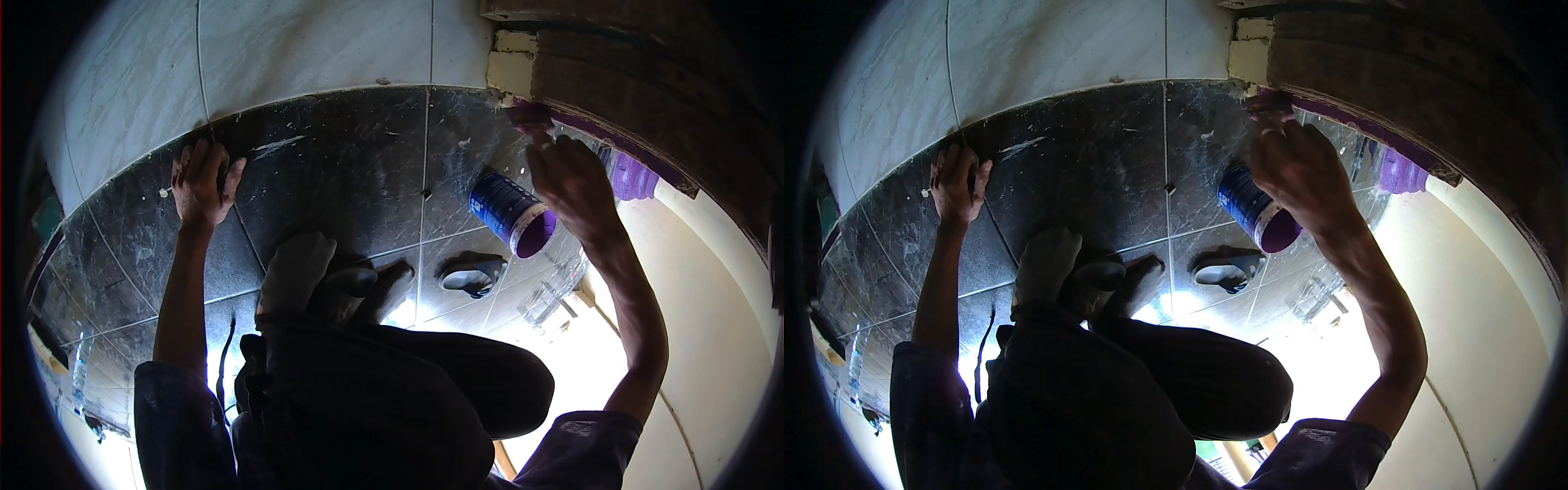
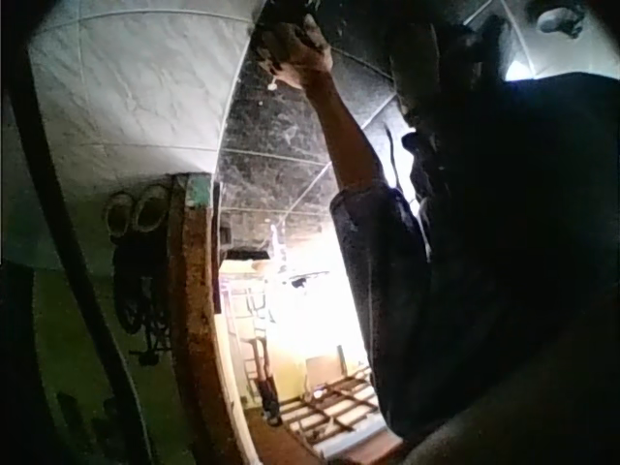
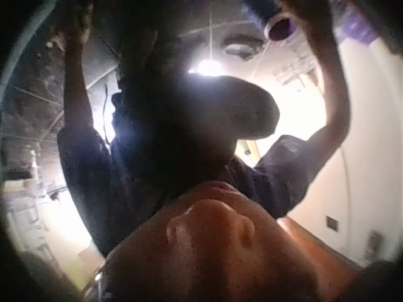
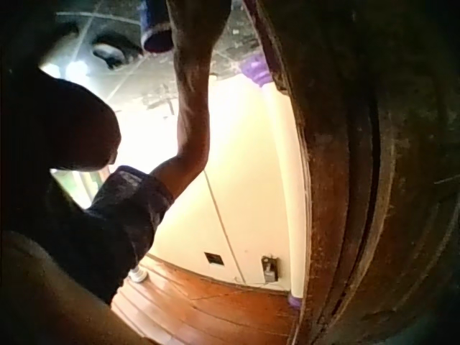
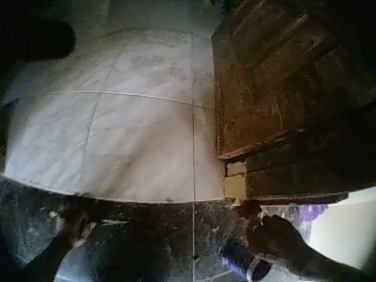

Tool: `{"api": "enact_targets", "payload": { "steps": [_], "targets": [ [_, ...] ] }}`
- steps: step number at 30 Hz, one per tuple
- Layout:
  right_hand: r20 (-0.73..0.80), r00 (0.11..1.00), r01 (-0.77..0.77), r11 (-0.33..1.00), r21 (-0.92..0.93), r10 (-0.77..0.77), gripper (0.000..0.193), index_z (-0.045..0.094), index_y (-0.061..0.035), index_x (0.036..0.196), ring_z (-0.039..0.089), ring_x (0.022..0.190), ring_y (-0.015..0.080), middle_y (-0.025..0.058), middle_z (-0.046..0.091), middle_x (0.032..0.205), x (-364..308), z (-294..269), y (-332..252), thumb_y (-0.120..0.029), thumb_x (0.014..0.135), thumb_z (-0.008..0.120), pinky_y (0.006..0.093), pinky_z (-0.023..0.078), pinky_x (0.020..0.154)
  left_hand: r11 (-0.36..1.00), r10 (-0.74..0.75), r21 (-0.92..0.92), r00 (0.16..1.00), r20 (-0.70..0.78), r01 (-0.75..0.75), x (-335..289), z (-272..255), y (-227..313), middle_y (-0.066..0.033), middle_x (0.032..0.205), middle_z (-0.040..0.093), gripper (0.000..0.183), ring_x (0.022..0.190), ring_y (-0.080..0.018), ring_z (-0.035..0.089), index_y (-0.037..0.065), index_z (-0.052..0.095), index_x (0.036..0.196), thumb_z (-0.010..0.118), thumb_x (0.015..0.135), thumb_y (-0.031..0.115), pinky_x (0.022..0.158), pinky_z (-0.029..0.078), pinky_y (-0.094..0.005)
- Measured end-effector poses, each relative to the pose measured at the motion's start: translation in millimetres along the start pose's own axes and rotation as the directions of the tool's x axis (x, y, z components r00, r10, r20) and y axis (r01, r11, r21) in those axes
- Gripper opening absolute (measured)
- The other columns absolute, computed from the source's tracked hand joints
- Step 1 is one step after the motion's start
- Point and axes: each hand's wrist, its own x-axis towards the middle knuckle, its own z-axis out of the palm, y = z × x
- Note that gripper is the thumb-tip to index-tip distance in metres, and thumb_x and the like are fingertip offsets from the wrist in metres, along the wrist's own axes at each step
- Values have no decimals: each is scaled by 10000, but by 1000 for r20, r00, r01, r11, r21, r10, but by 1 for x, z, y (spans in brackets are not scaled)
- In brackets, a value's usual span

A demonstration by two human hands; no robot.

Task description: The person paints the base of a wooden door frame with purple paint using a brush.

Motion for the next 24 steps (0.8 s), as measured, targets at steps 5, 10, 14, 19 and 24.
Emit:
{"api": "enact_targets", "payload": {
  "steps": [5, 10, 14, 19, 24],
  "targets": [
    [-25, 1000, 19, 1000, -3, -19, 151, 695, -6, 841, 667, 750, 162, 82, 655, 778, -3, -4, 2, -23, 695, 732, 285, 565, 667, 1000, -3, 1, 1000, 11, 3, 1, -1, -1, -70, 779, 481, 310, 768, -281, 531, 100, 540, 775, 640, 887, 371, 680, 416, -416],
    [-110, 994, 32, 999, 41, -28, 185, 702, -26, 855, 664, 816, 175, 83, 662, 819, 8, 35, 2, -39, 671, 718, 282, 570, 707, 1000, 9, 4, 1000, -4, -9, 4, 1, 1, -68, 786, 482, 308, 774, -277, 531, 102, 537, 773, 642, 886, 369, 681, 416, -417],
    [-94, 995, 26, 994, 102, -17, 165, 698, -41, 838, 662, 817, 176, 76, 663, 830, 14, 37, 8, -44, 673, 713, 276, 572, 705, 1000, 0, -2, 1000, -13, 0, 3, 2, 1, -71, 790, 477, 309, 781, -281, 529, 100, 537, 772, 646, 882, 368, 686, 414, -418],
    [-35, 998, -57, 998, 37, 58, 133, 680, -28, 801, 667, 805, 153, 85, 656, 840, 11, -3, 3, 7, 678, 716, 263, 571, 656, 1000, -25, -6, 999, 35, 26, -1, -1, 0, -81, 796, 481, 309, 788, -296, 526, 92, 539, 786, 622, 901, 368, 699, 410, -431],
    [46, 999, -26, 1000, 12, 25, 180, 692, -5, 860, 667, 766, 148, 88, 652, 809, 1, -12, -4, 20, 683, 720, 267, 568, 639, 999, -30, -13, 999, 45, 30, -3, 0, 1, -85, 802, 487, 314, 796, -308, 524, 89, 534, 794, 590, 926, 369, 712, 407, -445]
  ]
}}
